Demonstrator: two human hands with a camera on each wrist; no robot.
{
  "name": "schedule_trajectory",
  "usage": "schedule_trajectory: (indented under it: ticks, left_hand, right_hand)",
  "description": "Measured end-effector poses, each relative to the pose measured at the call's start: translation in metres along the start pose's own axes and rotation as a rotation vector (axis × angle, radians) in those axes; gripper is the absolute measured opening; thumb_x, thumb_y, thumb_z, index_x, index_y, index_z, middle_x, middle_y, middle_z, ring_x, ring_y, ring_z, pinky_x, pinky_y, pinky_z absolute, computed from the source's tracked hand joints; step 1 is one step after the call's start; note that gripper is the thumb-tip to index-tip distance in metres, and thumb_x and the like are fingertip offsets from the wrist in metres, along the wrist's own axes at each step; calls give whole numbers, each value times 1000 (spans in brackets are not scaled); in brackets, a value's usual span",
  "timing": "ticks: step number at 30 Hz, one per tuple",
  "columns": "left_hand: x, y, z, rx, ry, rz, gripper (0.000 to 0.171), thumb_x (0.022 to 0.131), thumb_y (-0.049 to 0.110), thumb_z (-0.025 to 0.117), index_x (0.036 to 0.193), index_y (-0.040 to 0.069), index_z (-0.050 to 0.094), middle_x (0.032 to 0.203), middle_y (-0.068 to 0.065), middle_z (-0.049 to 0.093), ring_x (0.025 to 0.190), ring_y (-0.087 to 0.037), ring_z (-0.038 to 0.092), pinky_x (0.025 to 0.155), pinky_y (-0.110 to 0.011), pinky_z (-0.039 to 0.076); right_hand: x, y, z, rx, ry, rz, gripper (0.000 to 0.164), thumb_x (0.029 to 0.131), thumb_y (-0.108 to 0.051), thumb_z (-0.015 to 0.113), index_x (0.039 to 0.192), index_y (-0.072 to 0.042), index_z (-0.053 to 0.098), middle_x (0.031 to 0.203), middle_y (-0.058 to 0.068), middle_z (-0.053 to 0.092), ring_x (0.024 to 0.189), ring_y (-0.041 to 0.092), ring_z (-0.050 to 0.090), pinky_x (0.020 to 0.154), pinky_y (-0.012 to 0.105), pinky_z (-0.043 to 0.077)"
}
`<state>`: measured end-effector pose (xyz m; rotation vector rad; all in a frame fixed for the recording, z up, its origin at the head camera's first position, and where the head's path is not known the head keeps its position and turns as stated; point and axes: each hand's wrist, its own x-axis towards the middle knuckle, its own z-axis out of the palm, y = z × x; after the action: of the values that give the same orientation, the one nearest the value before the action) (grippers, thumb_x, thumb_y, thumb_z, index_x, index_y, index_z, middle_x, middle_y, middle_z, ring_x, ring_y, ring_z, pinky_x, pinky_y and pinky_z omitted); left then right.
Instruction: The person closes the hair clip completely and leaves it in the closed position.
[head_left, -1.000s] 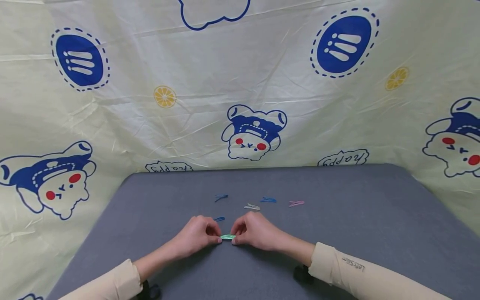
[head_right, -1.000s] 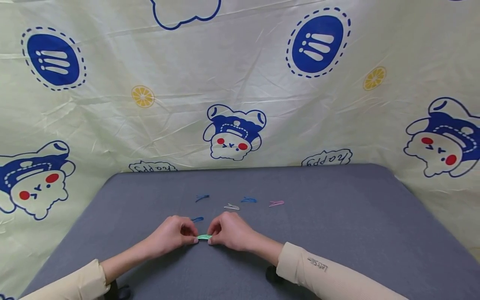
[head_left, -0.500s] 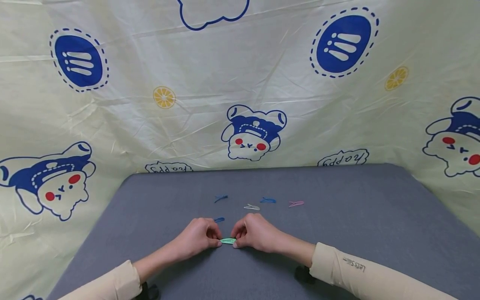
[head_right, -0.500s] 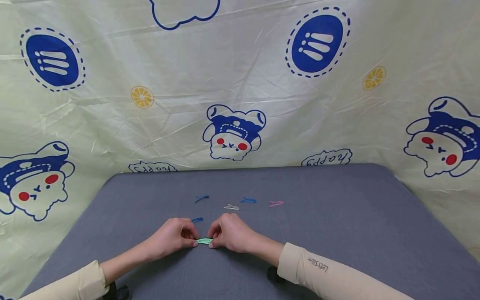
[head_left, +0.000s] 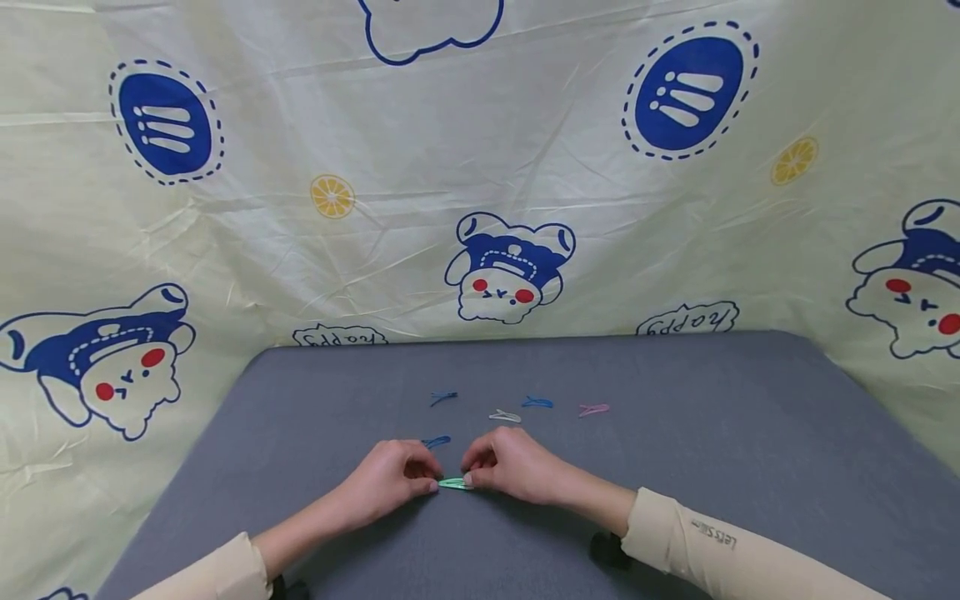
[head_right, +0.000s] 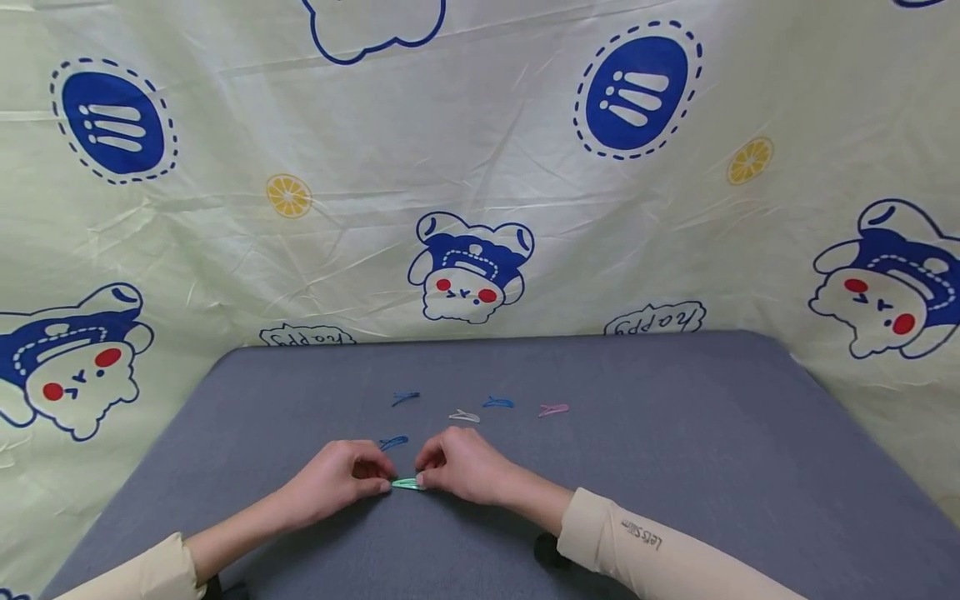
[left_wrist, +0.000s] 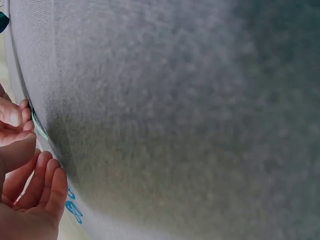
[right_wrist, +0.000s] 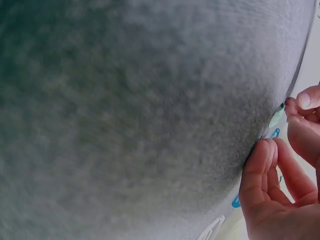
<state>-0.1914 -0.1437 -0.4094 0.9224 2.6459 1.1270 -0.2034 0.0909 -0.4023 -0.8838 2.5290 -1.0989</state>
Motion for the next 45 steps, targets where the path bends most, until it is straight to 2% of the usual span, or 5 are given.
schedule_trajectory:
  ticks: [10, 17, 24, 37, 45]
  left_hand:
    - [-2, -2, -20, 8, 162, -68, 11, 85, 5, 76, 95, 6, 74, 87, 7, 66, 77, -10, 60, 69, -27, 52]
    - [3, -14, -30, 21, 184, -103, 13, 86, 3, 74, 98, 4, 74, 89, 1, 69, 79, -12, 61, 70, -27, 52]
    - [9, -28, -34, -4, 149, -105, 13, 86, 5, 73, 99, 3, 74, 88, 1, 69, 80, -13, 62, 68, -27, 52]
    - [21, -53, -43, -152, -43, -121, 17, 88, 8, 73, 103, 0, 74, 90, -4, 70, 75, -17, 56, 63, -26, 48]
    - [22, -54, -46, -165, -55, -137, 18, 89, 10, 72, 104, 1, 74, 95, -6, 71, 78, -18, 55, 67, -29, 48]
  right_hand:
    - [11, -3, -5, -5, 65, -2, 18, 94, -14, 68, 109, -7, 72, 93, -8, 65, 83, 10, 57, 75, 29, 49]
    - [24, -6, -4, -22, 95, -2, 19, 93, -12, 69, 112, -6, 71, 93, -7, 66, 83, 10, 60, 74, 28, 50]
    - [38, -2, 0, -61, 78, 23, 19, 93, -12, 69, 112, -10, 72, 96, -7, 67, 85, 8, 60, 74, 31, 49]
    - [52, 3, 0, -73, 29, 48, 16, 90, -12, 73, 105, -12, 76, 90, -8, 69, 79, 7, 59, 74, 29, 49]
    - [59, 2, 0, -77, 43, 79, 9, 88, -17, 75, 97, -17, 79, 89, -11, 69, 83, 10, 56, 75, 31, 47]
